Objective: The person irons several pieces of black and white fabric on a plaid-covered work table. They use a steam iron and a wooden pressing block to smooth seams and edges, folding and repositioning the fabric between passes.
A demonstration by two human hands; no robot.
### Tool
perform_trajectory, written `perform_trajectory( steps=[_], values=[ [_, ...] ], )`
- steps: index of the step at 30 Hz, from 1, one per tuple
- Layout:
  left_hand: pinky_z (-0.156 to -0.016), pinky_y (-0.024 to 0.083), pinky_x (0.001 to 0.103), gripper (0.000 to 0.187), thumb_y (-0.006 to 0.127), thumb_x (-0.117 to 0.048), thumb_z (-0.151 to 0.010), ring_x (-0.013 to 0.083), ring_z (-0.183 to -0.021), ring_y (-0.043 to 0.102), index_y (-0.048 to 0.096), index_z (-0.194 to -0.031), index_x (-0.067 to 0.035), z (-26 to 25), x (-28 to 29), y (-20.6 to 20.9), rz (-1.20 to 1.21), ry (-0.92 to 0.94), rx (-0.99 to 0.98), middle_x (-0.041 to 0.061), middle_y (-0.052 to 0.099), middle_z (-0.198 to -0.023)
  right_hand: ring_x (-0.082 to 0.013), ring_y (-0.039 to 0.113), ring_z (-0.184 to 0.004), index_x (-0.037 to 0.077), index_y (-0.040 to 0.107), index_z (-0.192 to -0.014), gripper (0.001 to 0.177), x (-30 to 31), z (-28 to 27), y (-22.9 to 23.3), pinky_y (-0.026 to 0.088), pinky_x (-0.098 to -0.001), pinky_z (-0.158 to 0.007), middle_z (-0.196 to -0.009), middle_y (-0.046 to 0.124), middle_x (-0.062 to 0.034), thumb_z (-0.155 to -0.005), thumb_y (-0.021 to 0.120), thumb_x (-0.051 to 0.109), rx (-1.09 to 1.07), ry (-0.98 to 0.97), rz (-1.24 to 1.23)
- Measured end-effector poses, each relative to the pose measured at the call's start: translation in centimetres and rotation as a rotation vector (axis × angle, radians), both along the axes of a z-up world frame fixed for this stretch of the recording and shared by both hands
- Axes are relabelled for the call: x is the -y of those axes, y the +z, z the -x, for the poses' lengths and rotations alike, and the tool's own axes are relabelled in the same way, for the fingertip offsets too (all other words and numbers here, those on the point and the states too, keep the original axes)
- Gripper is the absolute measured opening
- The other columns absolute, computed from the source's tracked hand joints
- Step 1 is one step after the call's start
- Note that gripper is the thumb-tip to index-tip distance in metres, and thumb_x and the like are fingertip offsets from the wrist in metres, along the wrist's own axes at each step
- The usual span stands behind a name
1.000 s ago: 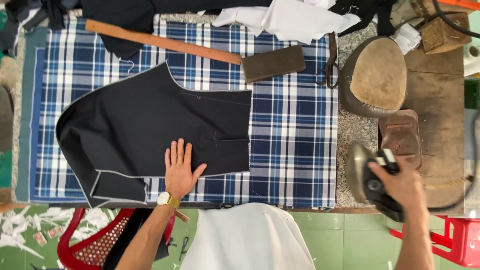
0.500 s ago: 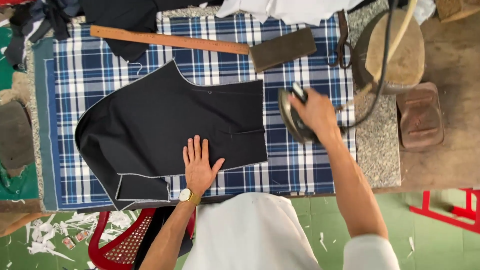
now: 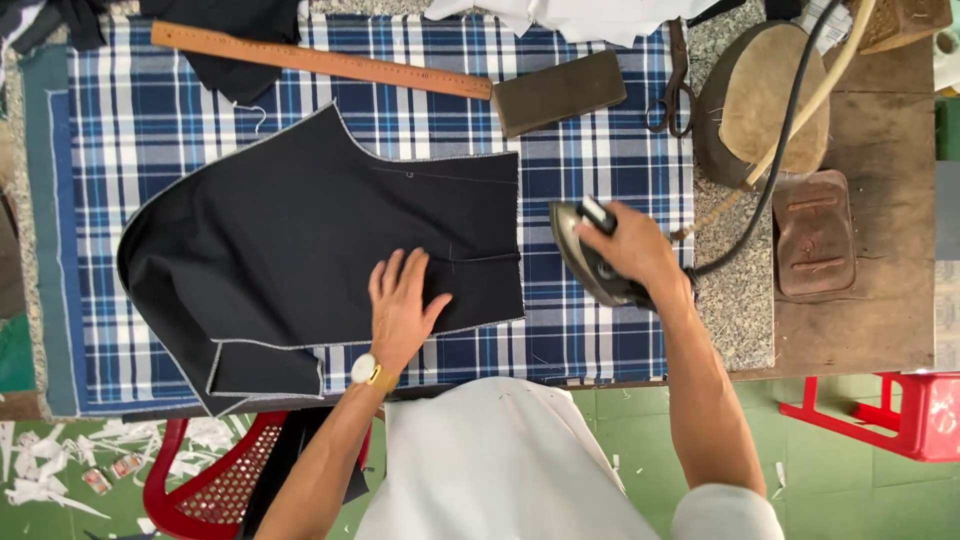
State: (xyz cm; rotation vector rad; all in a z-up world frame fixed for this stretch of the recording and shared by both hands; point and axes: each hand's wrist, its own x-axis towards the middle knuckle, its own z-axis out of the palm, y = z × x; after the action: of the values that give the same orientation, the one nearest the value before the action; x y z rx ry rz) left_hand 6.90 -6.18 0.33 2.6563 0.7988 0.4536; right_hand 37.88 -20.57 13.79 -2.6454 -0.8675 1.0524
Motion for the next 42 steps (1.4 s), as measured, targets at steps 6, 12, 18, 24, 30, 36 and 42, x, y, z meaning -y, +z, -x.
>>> perform_trajectory(
  steps=[6,12,18,24,30,36,42],
  values=[
    [-0.122,0.026,0.047,0.081,0.082,-0.037,-0.085,0.027,-0.138,0.049,0.047,-0.151,-0.004,-7.1,0.1,-2.8,0.056,-0.186,0.085,0.012,0.065,-0.135,-0.0404,0.072,-0.108,0.016,0.069,-0.128,0.062,4.9,2.7,0.4,0.057,-0.0495,-0.09,-0.111,0.076,-0.0215,-0.089,0.065,0.064,-0.094,0.061,0.167],
    [-0.124,0.021,0.05,0.097,0.082,-0.037,-0.083,0.0292,-0.145,0.041,0.03,-0.16,-0.01,-9.8,0.0,-3.0,0.109,-0.352,-0.128,0.012,0.061,-0.144,-0.0352,0.075,-0.101,0.018,0.069,-0.129,0.064,7.1,3.1,0.4,0.057,-0.0439,-0.083,-0.103,0.078,-0.0179,-0.087,0.067,0.067,-0.055,0.03,0.144],
    [-0.127,0.008,0.054,0.093,0.065,-0.053,-0.095,0.0328,-0.154,0.024,0.022,-0.163,-0.007,-9.4,-1.0,-2.6,0.124,-0.454,-0.225,0.014,0.041,-0.162,-0.0344,0.076,-0.1,0.022,0.075,-0.122,0.065,7.6,3.1,0.1,0.06,-0.0426,-0.084,-0.1,0.08,-0.0146,-0.077,0.076,0.069,0.028,0.066,0.059],
    [-0.129,0.005,0.051,0.096,0.058,-0.064,-0.095,0.0296,-0.156,0.022,0.02,-0.164,-0.008,-9.3,-0.9,-2.9,0.099,-0.43,-0.27,0.011,0.039,-0.164,-0.0339,0.076,-0.099,0.022,0.077,-0.117,0.059,5.0,2.3,-0.4,0.06,-0.0431,-0.085,-0.099,0.08,-0.0139,-0.076,0.078,0.064,0.058,0.176,-0.027],
    [-0.129,0.006,0.051,0.098,0.053,-0.067,-0.095,0.0292,-0.156,0.021,0.019,-0.164,-0.006,-9.2,-1.1,-3.1,0.1,-0.445,-0.24,0.011,0.037,-0.165,-0.028,0.077,-0.099,0.03,0.076,-0.119,0.055,1.1,1.6,-1.9,0.061,-0.0391,-0.087,-0.101,0.081,-0.0078,-0.081,0.07,0.07,0.075,0.4,0.032],
    [-0.129,0.005,0.052,0.098,0.051,-0.068,-0.096,0.0289,-0.157,0.02,0.016,-0.165,-0.007,-9.2,-1.3,-2.9,0.137,-0.453,-0.262,0.011,0.035,-0.166,-0.0295,0.076,-0.101,0.029,0.074,-0.121,0.056,-2.6,2.3,-1.0,0.06,-0.0413,-0.087,-0.104,0.08,-0.0081,-0.084,0.069,0.07,0.053,0.487,0.0],
    [-0.127,0.015,0.054,0.1,0.069,-0.06,-0.088,0.0354,-0.152,0.03,0.032,-0.158,0.0,-6.9,-2.0,0.1,0.125,-0.285,-0.101,0.02,0.042,-0.16,-0.029,0.077,-0.096,0.03,0.074,-0.117,0.052,-3.8,1.8,-2.4,0.06,-0.0409,-0.085,-0.096,0.08,-0.0066,-0.086,0.063,0.07,0.059,0.604,0.005]
  ],
)
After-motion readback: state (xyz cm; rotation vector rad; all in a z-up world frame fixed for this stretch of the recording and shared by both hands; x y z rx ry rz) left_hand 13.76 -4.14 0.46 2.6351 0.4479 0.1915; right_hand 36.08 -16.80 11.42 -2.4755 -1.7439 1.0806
